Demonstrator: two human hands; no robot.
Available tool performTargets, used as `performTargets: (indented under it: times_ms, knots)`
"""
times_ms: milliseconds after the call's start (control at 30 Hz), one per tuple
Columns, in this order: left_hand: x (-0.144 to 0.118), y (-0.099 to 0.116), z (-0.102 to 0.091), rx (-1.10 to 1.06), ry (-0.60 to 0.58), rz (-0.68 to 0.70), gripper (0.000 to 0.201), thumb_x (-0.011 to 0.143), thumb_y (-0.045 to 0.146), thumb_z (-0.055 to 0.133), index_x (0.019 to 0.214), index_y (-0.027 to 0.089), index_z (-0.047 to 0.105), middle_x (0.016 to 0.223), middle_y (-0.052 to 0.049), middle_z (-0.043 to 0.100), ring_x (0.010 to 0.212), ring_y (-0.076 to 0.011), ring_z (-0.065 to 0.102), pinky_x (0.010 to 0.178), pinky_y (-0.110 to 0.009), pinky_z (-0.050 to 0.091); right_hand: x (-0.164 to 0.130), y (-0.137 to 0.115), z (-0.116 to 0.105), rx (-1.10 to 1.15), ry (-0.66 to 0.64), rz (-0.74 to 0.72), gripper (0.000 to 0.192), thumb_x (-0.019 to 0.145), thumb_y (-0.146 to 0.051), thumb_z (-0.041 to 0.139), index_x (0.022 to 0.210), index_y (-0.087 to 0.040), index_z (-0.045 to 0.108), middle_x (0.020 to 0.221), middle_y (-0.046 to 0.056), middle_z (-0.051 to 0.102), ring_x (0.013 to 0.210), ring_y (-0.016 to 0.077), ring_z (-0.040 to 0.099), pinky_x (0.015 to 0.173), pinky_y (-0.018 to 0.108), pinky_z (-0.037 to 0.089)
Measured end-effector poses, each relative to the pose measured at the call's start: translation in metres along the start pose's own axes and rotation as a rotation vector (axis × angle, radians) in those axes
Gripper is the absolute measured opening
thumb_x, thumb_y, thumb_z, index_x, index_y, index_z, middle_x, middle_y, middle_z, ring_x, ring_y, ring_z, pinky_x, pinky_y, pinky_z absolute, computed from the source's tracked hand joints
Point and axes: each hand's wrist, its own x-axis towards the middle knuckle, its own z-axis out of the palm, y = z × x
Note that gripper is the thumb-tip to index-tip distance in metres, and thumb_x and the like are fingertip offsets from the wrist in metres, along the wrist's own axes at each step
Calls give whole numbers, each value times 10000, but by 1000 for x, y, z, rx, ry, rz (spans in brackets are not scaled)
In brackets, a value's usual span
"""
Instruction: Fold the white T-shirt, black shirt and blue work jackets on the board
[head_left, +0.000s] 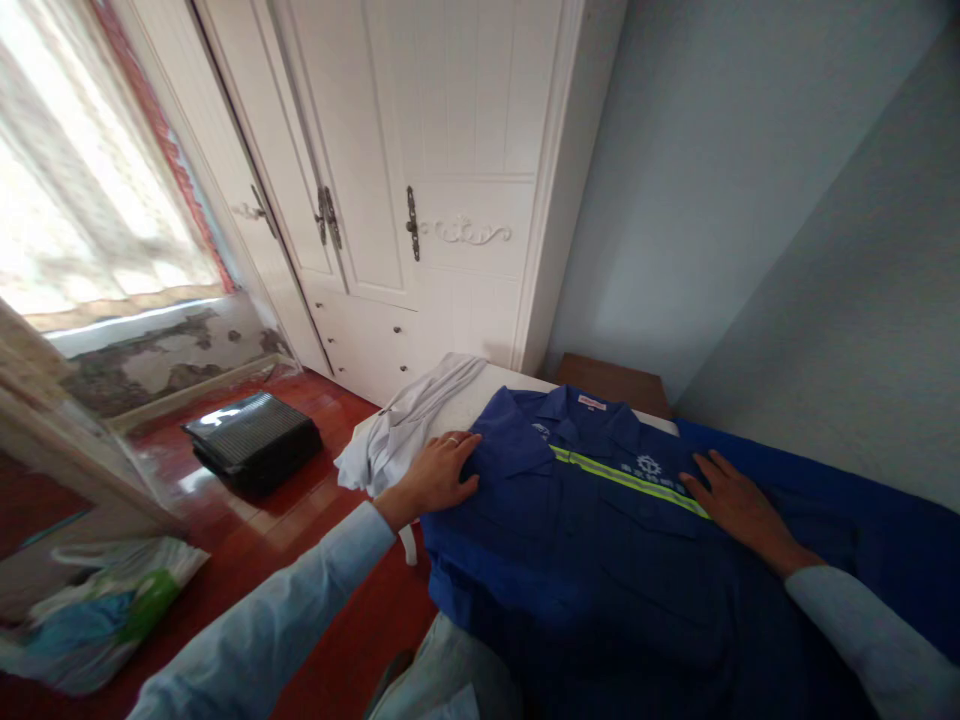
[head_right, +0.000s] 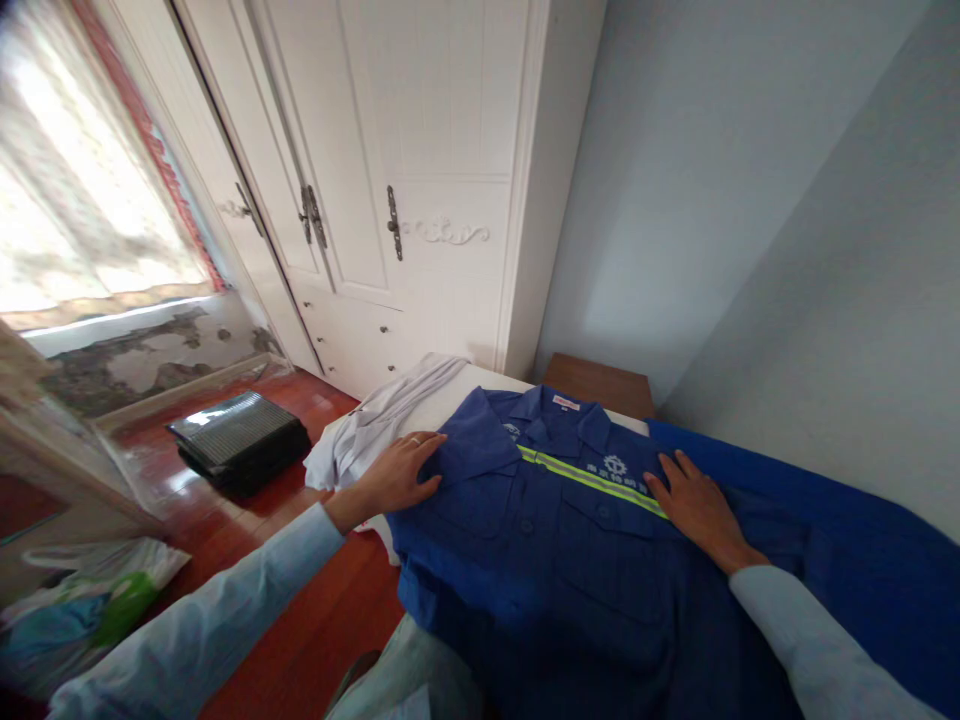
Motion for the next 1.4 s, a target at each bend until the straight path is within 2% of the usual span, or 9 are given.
performTargets:
  times_ms: [133, 300, 433, 567, 733, 867, 1000, 1133, 1400]
  knots:
    - [-20, -23, 5, -48, 87, -123, 567, 781, 215, 619, 1341, 155, 553, 1305, -136, 627, 1187, -278, 597, 1063, -413, 456, 23, -61, -33, 194, 146, -123, 527, 942, -442, 409, 1311, -110, 586, 1371, 212, 580, 1316, 337, 519, 1098, 505, 421]
    - [-13, -28, 14, -34, 239, -255, 366, 864, 264, 602, 1214, 177, 662, 1098, -106, 696, 1051, -261, 644, 954, -381, 507, 71, -186, -55, 508, -59, -325, 543, 926, -440, 498, 1400, -177, 513, 1375, 148, 602, 1294, 281, 553, 1104, 451, 420]
    - [-5, -28, 14, -109, 266, -390, 226, 898, 233, 548, 1021, 195, 734, 947, -70, 729, 924, -233, 676, 858, -345, 520, 122, -260, -39, 637, -228, -217, 559, 918, -370, 545, 1421, -137, 469, 1335, 166, 629, 1228, 255, 604, 1053, 386, 448]
    - [1, -34, 10, -207, 283, -532, 260, 874, 202, 544, 1057, 164, 725, 897, -66, 749, 861, -224, 694, 814, -326, 516, 167, -301, -9, 633, -326, 107, 488, 891, -361, 594, 1312, -118, 554, 1245, 189, 670, 1180, 286, 630, 982, 365, 476]
    - [14, -45, 4, -212, 237, -615, 380, 807, 133, 536, 1152, 122, 695, 927, -89, 763, 903, -247, 710, 833, -332, 514, 195, -321, 25, 639, -333, 233, 363, 809, -354, 671, 1092, -127, 668, 1161, 203, 699, 1145, 335, 643, 932, 398, 493]
    - [17, -45, 3, -132, 239, -608, 365, 856, 136, 457, 1118, 138, 712, 1014, -124, 753, 947, -270, 709, 856, -372, 523, 201, -319, 44, 714, -304, 258, 298, 714, -251, 737, 1000, -174, 707, 1132, 129, 723, 1115, 279, 661, 929, 351, 493]
    - [13, -42, 11, -36, 324, -303, 372, 901, 195, 479, 1225, 153, 659, 1234, -134, 676, 1115, -271, 646, 964, -408, 502, 206, -311, 54, 823, -283, 286, 316, 703, -243, 741, 1010, -169, 722, 1067, 88, 747, 1001, 222, 698, 876, 310, 516]
    - [6, -49, 27, -16, 237, 38, 354, 967, 295, 469, 1253, 194, 650, 1325, -122, 642, 1215, -261, 602, 1004, -437, 494, 209, -304, 55, 918, -264, 321, 347, 696, -244, 739, 1028, -145, 729, 946, 70, 763, 886, 210, 718, 784, 288, 544]
    - [-10, -54, 37, 77, 275, 53, 439, 999, 364, 433, 1266, 96, 656, 1381, -201, 595, 1319, -321, 532, 1077, -481, 460, 209, -303, 58, 946, -153, 396, 219, 742, -170, 629, 937, -141, 725, 819, 60, 750, 672, 176, 694, 670, 278, 553]
